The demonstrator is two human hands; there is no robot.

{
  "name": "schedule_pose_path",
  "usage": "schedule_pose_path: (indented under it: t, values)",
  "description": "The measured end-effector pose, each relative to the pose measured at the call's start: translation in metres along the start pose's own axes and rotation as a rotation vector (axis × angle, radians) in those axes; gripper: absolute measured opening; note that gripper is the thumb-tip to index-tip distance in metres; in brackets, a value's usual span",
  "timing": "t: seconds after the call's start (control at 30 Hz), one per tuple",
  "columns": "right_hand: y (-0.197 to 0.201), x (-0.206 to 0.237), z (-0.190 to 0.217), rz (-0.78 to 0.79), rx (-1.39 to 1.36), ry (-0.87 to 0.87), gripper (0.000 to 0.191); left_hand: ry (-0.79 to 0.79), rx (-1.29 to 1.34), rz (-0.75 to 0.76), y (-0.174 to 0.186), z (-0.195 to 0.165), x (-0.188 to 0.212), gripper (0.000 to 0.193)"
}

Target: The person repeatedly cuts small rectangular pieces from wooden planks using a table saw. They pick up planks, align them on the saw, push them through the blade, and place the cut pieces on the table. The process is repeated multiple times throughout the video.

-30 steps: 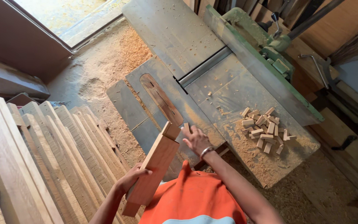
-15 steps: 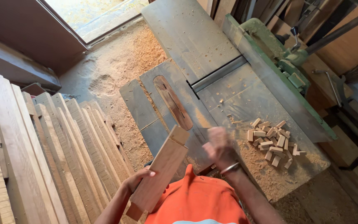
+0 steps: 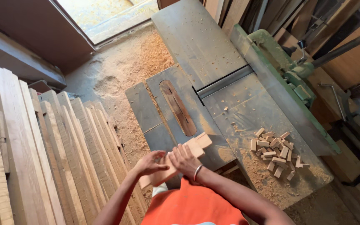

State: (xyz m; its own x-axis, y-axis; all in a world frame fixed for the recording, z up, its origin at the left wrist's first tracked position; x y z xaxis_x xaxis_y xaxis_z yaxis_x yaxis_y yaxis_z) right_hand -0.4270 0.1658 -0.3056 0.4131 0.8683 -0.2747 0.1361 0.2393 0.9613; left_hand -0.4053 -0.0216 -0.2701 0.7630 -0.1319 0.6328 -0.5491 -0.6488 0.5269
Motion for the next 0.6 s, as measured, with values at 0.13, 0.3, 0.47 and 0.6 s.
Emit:
schedule_pose_path:
  t: [0.13, 0.3, 0.47, 0.6]
  values:
    - [-0.024, -0.016, -0.017, 0.035, -0.020, 0.021, 0.045, 0.052, -0.442, -0.143, -0.035, -0.026, 0.005, 0.126]
    - [-0.030, -0.052, -0.031, -0.038, -0.104, -0.034, 0.049, 0.073, -0.495, -0.550, -0.037, -0.020, -0.023, 0.121]
    - [-0.034, -0.075, -0.041, -0.007, -0.044, -0.042, 0.043, 0.101, -0.514, -0.473, -0.015, -0.008, -0.041, 0.123]
    - [-0.038, -0.085, -0.052, -0.007, -0.039, -0.039, 0.043, 0.131, -0.544, -0.449, -0.002, -0.011, -0.052, 0.125]
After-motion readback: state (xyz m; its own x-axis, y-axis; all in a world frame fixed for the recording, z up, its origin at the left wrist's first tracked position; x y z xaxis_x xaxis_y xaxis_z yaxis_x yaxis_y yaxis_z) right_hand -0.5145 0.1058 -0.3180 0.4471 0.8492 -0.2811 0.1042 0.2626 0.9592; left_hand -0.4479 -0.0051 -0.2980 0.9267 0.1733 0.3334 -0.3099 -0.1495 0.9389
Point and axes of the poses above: each hand's wrist, its own x-axis away from the middle knuckle, its own y-axis out of the back of the hand, z = x × y, the point moved 3 cm from there along -x, towards the middle knuckle, and after that the axes turned 2 degrees about -z, right-handed, at the moved point
